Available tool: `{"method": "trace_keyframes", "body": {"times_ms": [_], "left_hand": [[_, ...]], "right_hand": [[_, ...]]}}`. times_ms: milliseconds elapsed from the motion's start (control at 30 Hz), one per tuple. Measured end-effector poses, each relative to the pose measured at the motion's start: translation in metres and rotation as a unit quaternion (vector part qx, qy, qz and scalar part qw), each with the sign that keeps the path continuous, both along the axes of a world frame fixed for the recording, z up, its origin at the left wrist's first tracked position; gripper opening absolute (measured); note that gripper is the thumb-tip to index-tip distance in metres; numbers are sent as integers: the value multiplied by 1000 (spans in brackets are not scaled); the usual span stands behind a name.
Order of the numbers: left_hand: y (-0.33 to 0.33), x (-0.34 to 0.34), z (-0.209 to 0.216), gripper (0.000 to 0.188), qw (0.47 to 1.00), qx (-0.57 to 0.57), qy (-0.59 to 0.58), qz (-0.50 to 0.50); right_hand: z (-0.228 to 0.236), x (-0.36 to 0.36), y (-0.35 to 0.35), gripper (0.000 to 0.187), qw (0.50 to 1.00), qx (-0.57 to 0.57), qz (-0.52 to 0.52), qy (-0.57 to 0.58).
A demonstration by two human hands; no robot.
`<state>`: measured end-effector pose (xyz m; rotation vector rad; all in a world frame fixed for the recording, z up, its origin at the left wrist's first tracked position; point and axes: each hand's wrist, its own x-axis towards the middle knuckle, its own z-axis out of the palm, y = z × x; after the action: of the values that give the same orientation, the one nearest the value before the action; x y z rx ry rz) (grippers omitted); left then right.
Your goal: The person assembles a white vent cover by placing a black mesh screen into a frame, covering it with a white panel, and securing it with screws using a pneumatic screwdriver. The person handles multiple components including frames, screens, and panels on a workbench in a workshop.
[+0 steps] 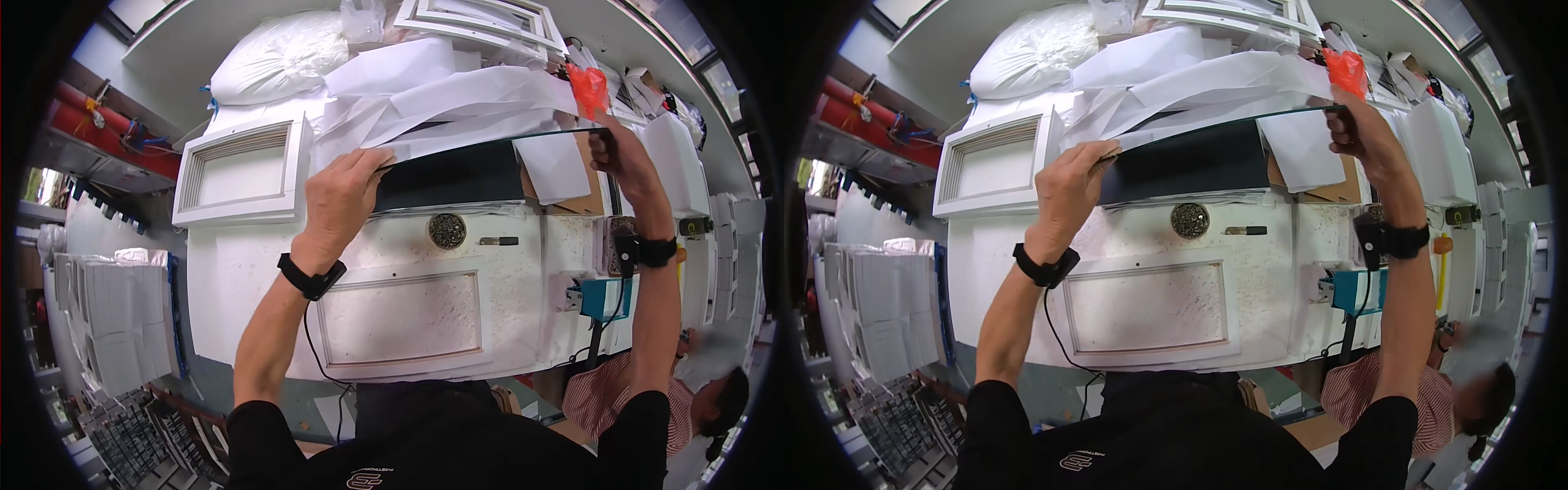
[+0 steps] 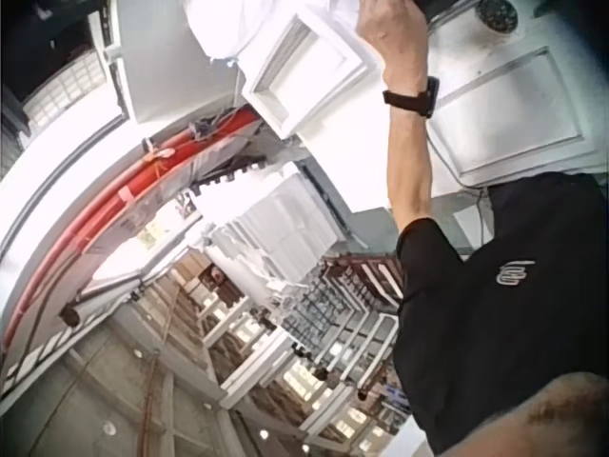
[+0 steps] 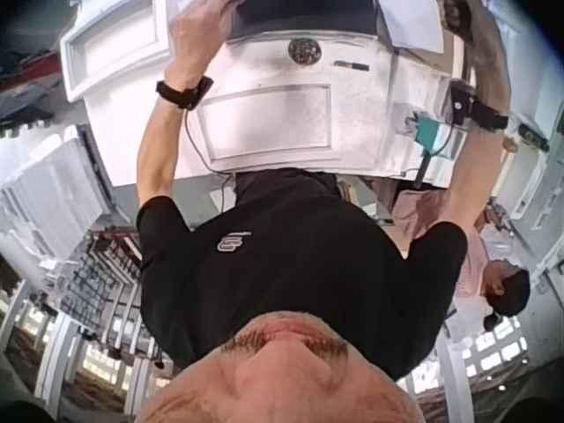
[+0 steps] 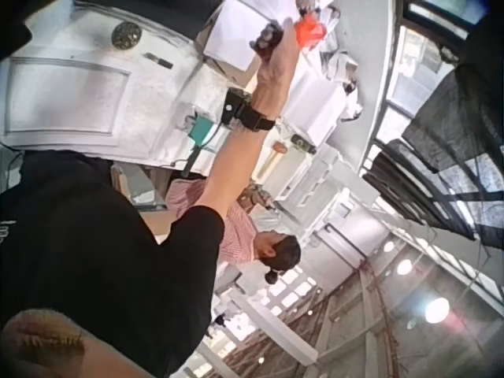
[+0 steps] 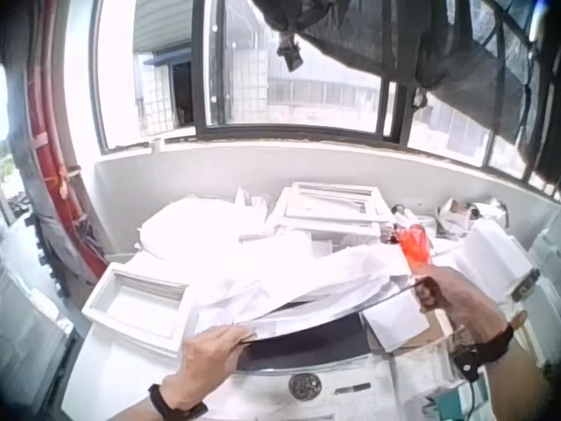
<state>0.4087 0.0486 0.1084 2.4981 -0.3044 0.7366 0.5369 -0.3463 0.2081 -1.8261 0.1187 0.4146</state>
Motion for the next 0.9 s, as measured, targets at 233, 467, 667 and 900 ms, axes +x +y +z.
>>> {"method": "trace_keyframes", "body": {"times_ms": [233, 467, 667, 900], "left_hand": [[41, -72, 95, 26, 911, -138, 375, -97], [63, -128, 0, 30, 852, -140, 491, -112], [104, -220, -108, 30, 940, -7, 244, 237], [139, -261, -179, 41, 920, 41, 267, 283]], "right_hand": [[-58, -122, -39, 69, 972, -42, 121, -194], [-202, -240, 4, 35, 984, 166, -38, 52], [-247, -271, 29, 32, 971, 183, -94, 124], [-276, -270, 47, 31, 977, 162, -76, 116]]}}
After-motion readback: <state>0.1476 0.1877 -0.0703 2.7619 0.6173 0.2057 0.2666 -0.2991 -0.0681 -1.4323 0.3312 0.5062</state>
